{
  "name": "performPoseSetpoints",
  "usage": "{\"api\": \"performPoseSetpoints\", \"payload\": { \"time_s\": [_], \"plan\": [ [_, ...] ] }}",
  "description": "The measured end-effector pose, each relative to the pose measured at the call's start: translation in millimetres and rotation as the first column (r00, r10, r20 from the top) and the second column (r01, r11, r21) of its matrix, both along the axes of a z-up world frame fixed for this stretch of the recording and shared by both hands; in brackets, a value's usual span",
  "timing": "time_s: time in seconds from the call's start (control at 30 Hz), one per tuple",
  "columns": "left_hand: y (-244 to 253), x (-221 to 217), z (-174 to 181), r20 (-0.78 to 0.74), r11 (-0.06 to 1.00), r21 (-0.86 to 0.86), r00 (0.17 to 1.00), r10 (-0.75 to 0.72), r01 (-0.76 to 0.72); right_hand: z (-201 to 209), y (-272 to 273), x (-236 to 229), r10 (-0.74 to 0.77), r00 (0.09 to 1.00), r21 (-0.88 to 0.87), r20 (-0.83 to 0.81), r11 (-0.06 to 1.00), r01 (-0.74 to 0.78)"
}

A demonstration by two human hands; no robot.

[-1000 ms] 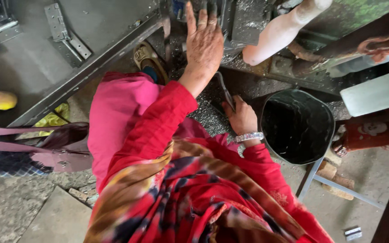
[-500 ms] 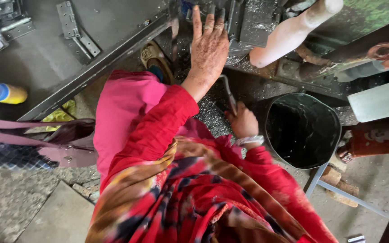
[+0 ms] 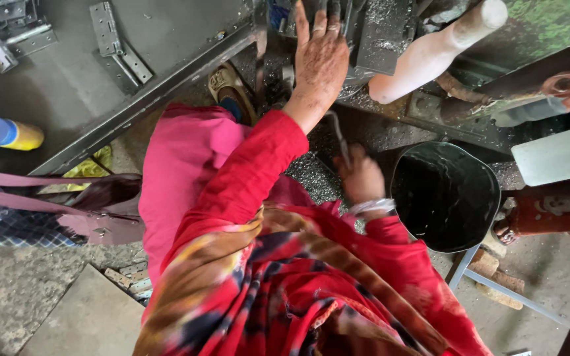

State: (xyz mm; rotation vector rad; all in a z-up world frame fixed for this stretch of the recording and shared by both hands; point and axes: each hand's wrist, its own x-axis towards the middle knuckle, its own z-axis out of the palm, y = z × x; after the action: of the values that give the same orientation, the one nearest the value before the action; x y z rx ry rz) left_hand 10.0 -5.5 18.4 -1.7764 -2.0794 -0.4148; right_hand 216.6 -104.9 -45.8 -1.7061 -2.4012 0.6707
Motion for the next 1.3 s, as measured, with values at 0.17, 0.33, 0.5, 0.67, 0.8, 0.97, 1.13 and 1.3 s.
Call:
{"api": "performPoseSetpoints", "payload": {
  "time_s": [0.17, 0.33, 0.5, 0.67, 0.8, 0.97, 1.13, 1.3],
  "plan": [
    [-15.3, -4.9, -15.4, 0.13, 0.997, -0.015, 0.989, -0.067, 0.07, -28.4, -11.9, 1.4, -0.019, 1.0, -0.033, 0.016, 0.999, 0.02],
    [14.2, -11.8, -15.3, 0.059, 0.982, 0.19, 0.998, -0.031, 0.019, 3.7, 14.6, 6.7, 0.003, 1.0, -0.004, 0.023, 1.0, -0.003],
    [28.3, -6.7, -20.5, 0.084, 0.993, 0.122, 0.996, -0.013, 0.003, -9.4, 0.3, 5.8, 0.036, 0.999, 0.033, -0.024, 0.999, -0.036],
    [3.8, -16.0, -18.3, 0.143, 0.997, -0.07, 0.989, -0.036, 0.046, -34.8, -18.2, 0.6, -0.007, 1.0, 0.033, 0.019, 0.999, 0.007],
    [17.6, -15.2, -5.4, 0.108, 0.998, -0.062, 0.994, -0.004, 0.011, -1.0, 1.9, -0.1, 0.021, 0.999, 0.046, 0.036, 0.999, -0.023],
    [40.3, -13.0, -8.3, 0.131, 0.996, -0.081, 0.991, 0.041, -0.03, 30.8, 9.2, -1.1, 0.084, 0.996, 0.102, -0.022, 0.991, -0.081],
    [50.1, -11.6, -3.4, 0.147, 0.989, -0.145, 0.988, 0.042, -0.02, -14.0, -10.3, 0.4, -0.038, 0.997, 0.013, 0.061, 0.999, 0.037],
    [22.3, -29.0, 17.8, 0.294, 0.994, 0.03, 0.949, -0.109, 0.105, -45.6, -8.6, 9.2, 0.021, 1.0, 0.071, -0.006, 0.997, -0.02]
  ]
}}
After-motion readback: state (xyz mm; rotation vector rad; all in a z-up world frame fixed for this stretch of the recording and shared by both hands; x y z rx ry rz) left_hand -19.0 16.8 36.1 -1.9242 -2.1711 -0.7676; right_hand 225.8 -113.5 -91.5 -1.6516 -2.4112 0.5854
